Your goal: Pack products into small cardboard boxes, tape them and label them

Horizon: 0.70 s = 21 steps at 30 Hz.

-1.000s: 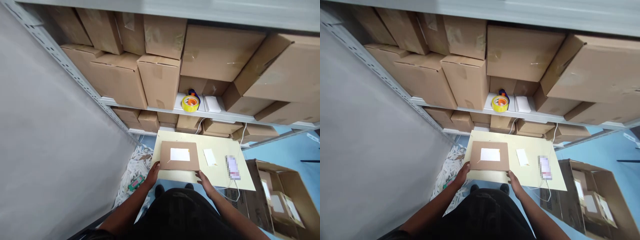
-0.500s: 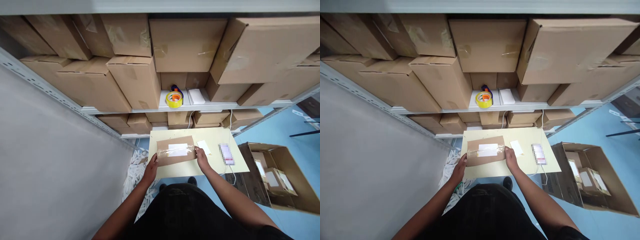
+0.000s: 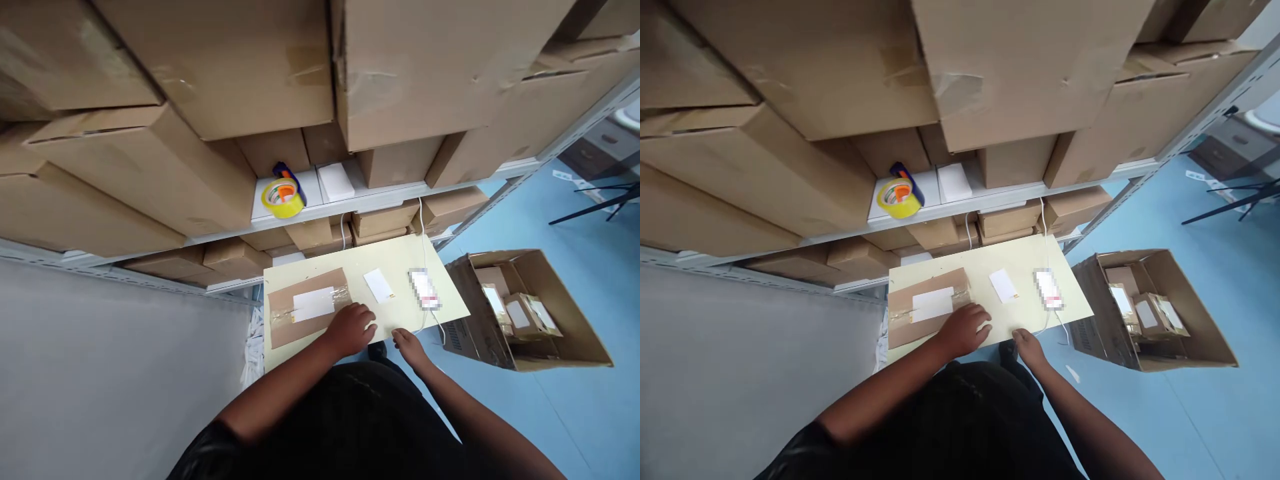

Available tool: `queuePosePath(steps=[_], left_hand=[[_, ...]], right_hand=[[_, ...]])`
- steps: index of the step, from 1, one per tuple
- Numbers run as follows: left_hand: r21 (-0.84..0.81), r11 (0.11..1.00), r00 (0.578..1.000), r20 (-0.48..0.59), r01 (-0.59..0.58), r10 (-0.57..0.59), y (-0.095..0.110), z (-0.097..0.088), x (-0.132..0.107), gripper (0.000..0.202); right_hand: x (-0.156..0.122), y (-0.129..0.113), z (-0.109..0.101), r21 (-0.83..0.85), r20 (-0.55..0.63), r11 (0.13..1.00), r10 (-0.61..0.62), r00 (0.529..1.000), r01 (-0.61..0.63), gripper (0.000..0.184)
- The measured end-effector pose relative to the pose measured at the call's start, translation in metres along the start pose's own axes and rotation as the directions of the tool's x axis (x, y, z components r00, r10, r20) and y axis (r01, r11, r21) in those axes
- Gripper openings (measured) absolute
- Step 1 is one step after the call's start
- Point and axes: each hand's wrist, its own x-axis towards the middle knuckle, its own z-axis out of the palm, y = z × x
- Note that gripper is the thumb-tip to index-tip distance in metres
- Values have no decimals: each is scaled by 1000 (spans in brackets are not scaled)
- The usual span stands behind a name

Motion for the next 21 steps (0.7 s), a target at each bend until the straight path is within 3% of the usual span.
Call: queuePosePath(steps=[2, 4, 8, 14, 21], left_hand=[[58, 996, 989, 130, 63, -70, 8, 30, 52, 24], [146, 975, 945, 259, 165, -199, 6, 59, 95, 25], [240, 932, 892, 301, 272, -338, -14, 102, 145, 29], [298, 905, 870, 301, 305, -392, -35, 129, 161, 28], [322, 905, 853, 350, 278, -387, -35, 131, 161, 27]], right_hand=[[4, 13, -13, -17, 45, 1000, -19, 999, 20, 46], [9, 19, -25, -11, 93, 999, -33, 995, 34, 42], [17, 23, -47, -10, 153, 999, -41, 987, 43, 38], [24, 34, -72, -30, 222, 999, -37, 974, 44, 35], [36, 36, -81, -73, 265, 997, 3, 964, 17, 32]])
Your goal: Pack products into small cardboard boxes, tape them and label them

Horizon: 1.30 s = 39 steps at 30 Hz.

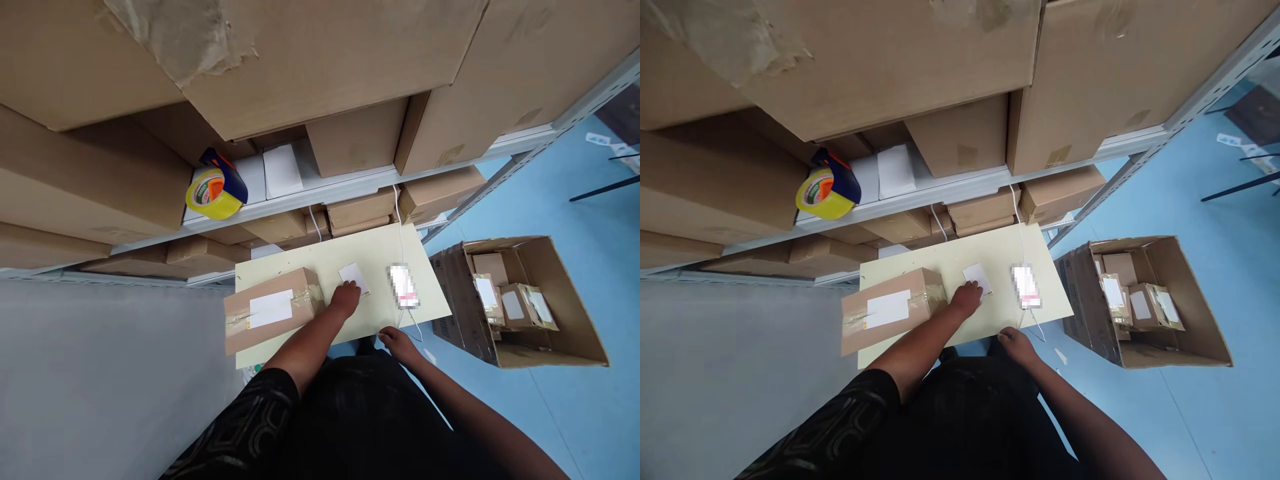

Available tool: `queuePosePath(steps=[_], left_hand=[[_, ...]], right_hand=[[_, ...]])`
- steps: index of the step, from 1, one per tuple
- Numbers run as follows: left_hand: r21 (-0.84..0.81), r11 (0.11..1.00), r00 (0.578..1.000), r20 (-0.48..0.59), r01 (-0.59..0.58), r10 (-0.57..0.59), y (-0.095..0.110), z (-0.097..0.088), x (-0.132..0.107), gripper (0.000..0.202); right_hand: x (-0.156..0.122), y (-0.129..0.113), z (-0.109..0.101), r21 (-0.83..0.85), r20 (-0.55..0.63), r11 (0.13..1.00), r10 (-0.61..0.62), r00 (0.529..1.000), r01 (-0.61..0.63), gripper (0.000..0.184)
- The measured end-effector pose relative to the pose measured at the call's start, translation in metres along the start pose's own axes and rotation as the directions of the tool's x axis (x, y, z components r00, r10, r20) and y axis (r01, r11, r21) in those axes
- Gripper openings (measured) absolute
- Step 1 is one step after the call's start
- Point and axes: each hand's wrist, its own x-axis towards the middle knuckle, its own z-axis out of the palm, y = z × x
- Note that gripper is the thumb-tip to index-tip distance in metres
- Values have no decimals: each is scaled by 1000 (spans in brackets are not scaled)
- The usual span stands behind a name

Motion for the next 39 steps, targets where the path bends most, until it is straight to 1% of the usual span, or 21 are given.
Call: queuePosePath(steps=[7, 11, 16, 21, 29, 35, 39], left_hand=[[12, 1000, 1000, 29, 2, -2, 1, -1, 6, 30], [12, 1000, 999, 48, 1, -2, 0, -3, 10, 27], [19, 1000, 999, 40, -24, 23, 3, -6, 11, 28], [36, 998, 998, 45, -51, 49, 9, -6, 12, 28], [47, 992, 993, 25, -118, 117, 11, -5, 13, 32], [36, 995, 995, 37, -96, 95, 11, -9, 15, 33], [14, 997, 996, 50, -78, 78, 9, -10, 17, 33]], right_hand=[[7, -19, -6, -1, 8, 1000, -8, 1000, 8, 31], [10, -23, -10, -3, 11, 1000, -18, 1000, 18, 32], [12, -26, -13, 1, 6, 1000, 14, 1000, -14, 34], [13, -25, -13, 13, 10, 1000, 12, 1000, -12, 35], [15, -16, -9, 18, 6, 1000, -11, 1000, 11, 34], [18, -15, -7, 25, 6, 999, -37, 999, 37, 32], [20, -16, -10, 21, 5, 999, -26, 1000, 26, 33]])
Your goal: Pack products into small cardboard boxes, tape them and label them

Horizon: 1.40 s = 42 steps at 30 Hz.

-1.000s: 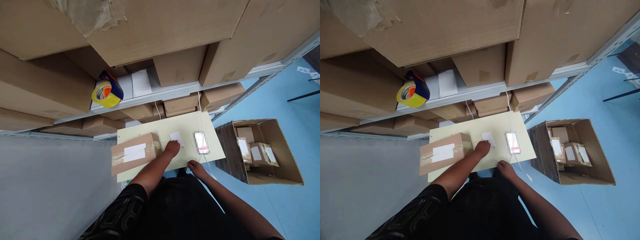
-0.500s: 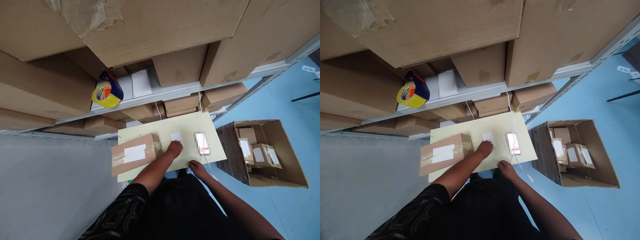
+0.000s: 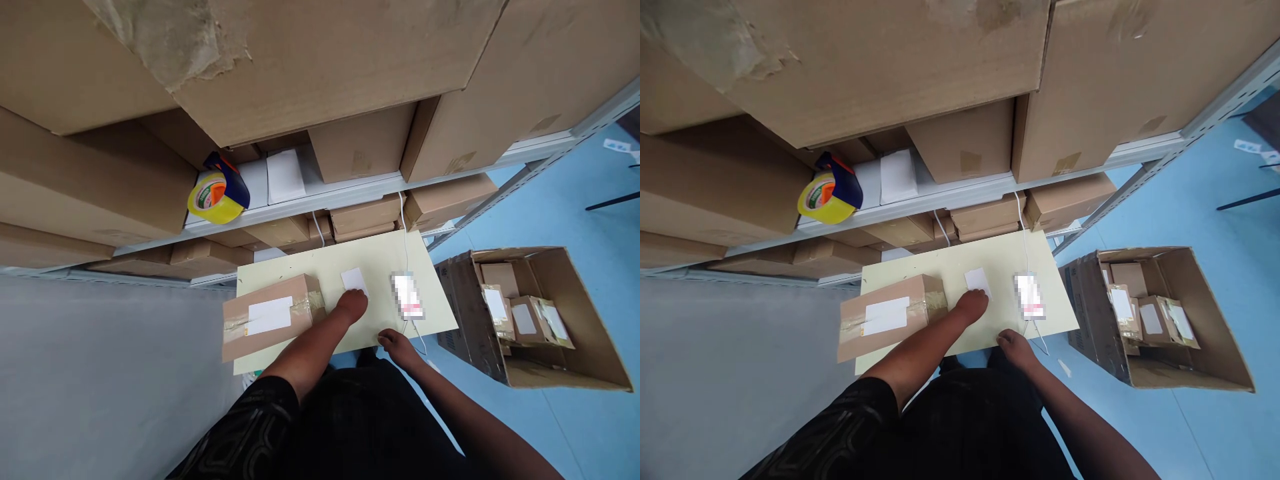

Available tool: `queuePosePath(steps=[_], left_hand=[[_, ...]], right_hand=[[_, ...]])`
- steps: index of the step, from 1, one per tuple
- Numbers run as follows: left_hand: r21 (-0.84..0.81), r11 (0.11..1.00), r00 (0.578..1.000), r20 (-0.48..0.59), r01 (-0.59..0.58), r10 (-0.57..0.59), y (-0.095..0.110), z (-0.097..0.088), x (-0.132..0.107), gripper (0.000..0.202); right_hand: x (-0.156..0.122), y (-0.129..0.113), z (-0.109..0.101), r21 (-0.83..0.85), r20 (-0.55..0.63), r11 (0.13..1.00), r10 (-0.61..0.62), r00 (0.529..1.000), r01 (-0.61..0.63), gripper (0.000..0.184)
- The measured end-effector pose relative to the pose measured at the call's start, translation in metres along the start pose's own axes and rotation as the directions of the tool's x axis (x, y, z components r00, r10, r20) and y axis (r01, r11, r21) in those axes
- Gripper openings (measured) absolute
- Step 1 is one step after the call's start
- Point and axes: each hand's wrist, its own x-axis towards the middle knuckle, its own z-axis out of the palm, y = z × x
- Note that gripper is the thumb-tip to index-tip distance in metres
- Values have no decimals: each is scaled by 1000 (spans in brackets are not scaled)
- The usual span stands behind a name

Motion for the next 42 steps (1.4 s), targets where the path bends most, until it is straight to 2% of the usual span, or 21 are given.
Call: queuePosePath(steps=[9, 12, 16, 20, 24, 28, 31, 37, 42], left_hand=[[-82, 991, 994, 3, 110, -110, -5, -12, -2, 26], [-113, 982, 988, -19, 149, -152, -9, -25, -5, 29], [-149, 956, 965, -35, 254, -262, -24, -50, -8, 32], [-189, 913, 926, -35, 362, -375, -46, -76, -10, 41], [-220, 881, 899, -33, 419, -436, -65, -90, -11, 32], [-244, 864, 885, -44, 440, -463, -74, -93, -10, 30], [-256, 852, 872, -57, 457, -486, -77, -93, -12, 29], [-264, 836, 857, -63, 480, -512, -84, -99, -18, 28], [-269, 802, 808, -120, 534, -578, -106, -116, -30, 32]], right_hand=[[3, -13, -6, -4, -3, 1000, 0, 1000, 0, 33], [2, -15, -4, -19, -2, 1000, -15, 1000, 15, 32], [6, -24, -2, -105, -39, 992, -77, 996, 73, 29], [27, -49, -2, -305, -109, 936, -216, 970, 174, 31], [67, -85, -1, -468, -136, 852, -330, 934, 233, 42], [107, -111, 3, -536, -94, 826, -266, 959, 177, 62], [125, -116, 8, -557, -114, 824, -197, 974, 101, 73], [133, -112, 15, -658, -130, 751, -186, 974, 56, 76], [132, -111, 16, -696, -103, 715, -192, 976, 67, 77]])
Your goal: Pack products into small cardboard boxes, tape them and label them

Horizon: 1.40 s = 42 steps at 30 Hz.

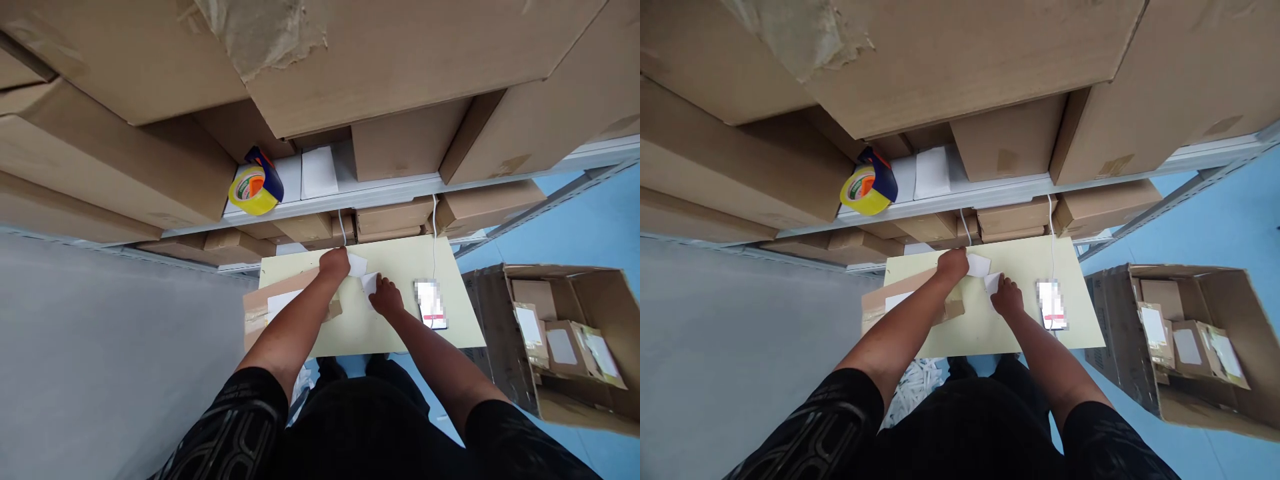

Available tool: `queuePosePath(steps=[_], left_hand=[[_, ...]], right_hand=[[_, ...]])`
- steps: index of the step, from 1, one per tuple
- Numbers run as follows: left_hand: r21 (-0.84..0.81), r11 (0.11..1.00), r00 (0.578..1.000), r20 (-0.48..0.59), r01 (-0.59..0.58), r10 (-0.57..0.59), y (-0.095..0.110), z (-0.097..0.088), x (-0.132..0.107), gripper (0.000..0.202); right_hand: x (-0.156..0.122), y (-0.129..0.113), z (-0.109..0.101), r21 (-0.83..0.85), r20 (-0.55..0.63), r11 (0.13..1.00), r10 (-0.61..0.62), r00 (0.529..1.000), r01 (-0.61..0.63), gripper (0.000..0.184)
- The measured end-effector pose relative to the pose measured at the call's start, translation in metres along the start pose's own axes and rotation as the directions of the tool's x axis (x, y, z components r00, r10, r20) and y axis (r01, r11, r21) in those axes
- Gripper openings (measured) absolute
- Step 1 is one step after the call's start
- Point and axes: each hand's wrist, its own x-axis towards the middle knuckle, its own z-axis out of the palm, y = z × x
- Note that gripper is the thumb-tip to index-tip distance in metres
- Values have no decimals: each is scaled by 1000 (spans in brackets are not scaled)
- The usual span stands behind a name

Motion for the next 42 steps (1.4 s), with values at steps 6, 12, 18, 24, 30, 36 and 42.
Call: queuePosePath(steps=[6, 12, 18, 24, 30, 36, 42], left_hand=[[-319, 948, 938, -334, -21, -92, -30, -51, -35, 16], [-801, 560, 911, -368, -210, -185, -63, -69, -116, 33], [-961, 66, 962, -270, -267, -47, -78, -56, -195, 37], [-954, -142, 945, -286, -265, 155, -119, -56, -264, 43], [-925, -159, 912, -370, -344, 176, -190, -46, -302, 43], [-862, 4, 862, -507, -507, 22, -252, -34, -334, 35], [-879, -6, 866, -472, -478, 167, -258, -27, -361, 26]], right_hand=[[-2, 5, -8, 44, 17, 999, 6, 1000, -7, 80], [-56, -35, -44, 124, -496, 958, -167, 852, 260, 87], [-121, -130, -81, -76, -811, 811, -389, 438, 580, 76], [-160, -188, -104, -130, -749, 673, -548, 373, 728, 39], [-209, -232, -93, 52, -597, 617, -611, 520, 785, 25], [-249, -279, -77, 847, -301, 410, -154, 941, 338, 31], [-277, -307, -83, 974, -187, 103, -131, 974, 201, 46]])
